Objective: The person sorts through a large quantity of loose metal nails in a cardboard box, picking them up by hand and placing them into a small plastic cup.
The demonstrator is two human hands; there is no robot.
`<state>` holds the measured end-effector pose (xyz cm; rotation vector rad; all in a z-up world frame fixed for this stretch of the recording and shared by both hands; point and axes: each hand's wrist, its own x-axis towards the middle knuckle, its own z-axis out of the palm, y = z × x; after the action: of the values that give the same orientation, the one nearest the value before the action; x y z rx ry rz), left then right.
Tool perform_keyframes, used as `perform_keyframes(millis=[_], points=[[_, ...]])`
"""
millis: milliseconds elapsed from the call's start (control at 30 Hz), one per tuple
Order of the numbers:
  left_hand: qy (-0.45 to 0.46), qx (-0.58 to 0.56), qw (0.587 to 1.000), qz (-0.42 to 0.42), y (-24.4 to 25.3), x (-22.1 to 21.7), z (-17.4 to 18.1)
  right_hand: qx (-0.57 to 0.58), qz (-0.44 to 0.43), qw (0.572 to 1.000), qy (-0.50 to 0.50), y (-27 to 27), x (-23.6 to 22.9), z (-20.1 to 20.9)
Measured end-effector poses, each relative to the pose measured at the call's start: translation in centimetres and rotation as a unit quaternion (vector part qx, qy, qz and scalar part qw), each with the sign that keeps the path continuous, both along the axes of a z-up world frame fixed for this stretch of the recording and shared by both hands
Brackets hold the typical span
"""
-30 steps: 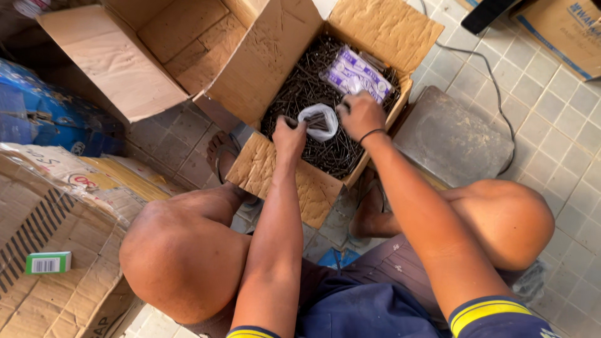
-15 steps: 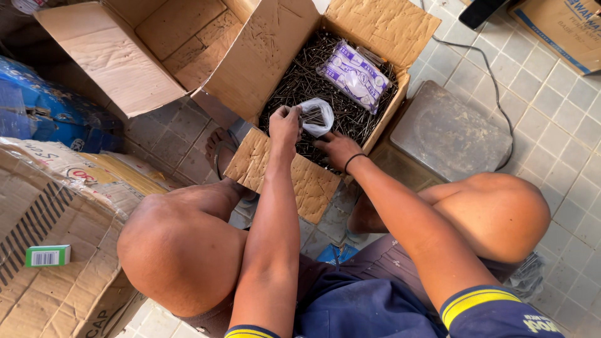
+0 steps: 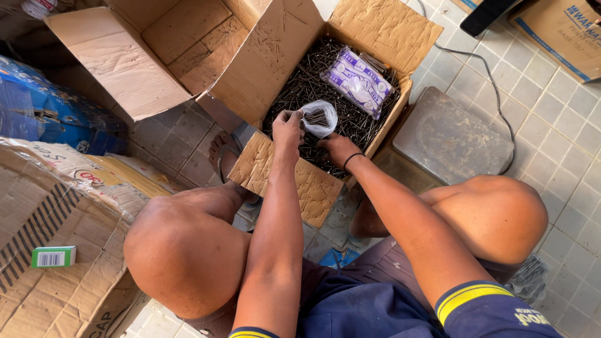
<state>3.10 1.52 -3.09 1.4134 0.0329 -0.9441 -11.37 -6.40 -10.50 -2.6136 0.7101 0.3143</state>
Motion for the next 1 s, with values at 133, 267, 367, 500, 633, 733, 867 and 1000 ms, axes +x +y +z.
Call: perform_keyframes(millis=[133,267,367,500,633,733,867,1000], points=[[-0.001,-0.001,1.000,0.006,-0.1,-0.1,-0.2,-0.001,0.002,0.999,-0.037,0.0,-0.6,0.0],[0.005,-0.001,1.000,0.013,-0.1,-0.1,-0.1,-0.040,0.020,0.995,-0.084,0.8,-0.9,-0.1],[0.000,0.000,1.000,0.023,-0.2,0.1,0.0,-0.113,0.063,0.984,-0.125,0.7,-0.9,-0.5],[-0.008,-0.017,0.999,0.043,-0.4,0.2,0.1,-0.166,0.082,0.966,-0.183,0.1,-1.9,-0.8],[-0.017,-0.027,0.999,0.044,-0.2,0.3,0.6,-0.146,0.057,0.971,-0.182,-0.4,-2.4,-1.0],[-0.026,-0.019,0.998,0.056,0.0,0.0,0.9,-0.132,0.003,0.976,-0.171,-1.1,-3.1,-1.6],[-0.066,0.001,0.997,0.048,0.3,-0.3,0.6,-0.111,-0.037,0.978,-0.172,-0.9,-3.9,-1.4],[-0.103,0.021,0.991,0.083,-0.1,-0.2,0.2,-0.121,-0.036,0.972,-0.199,-0.8,-4.1,-1.1]])
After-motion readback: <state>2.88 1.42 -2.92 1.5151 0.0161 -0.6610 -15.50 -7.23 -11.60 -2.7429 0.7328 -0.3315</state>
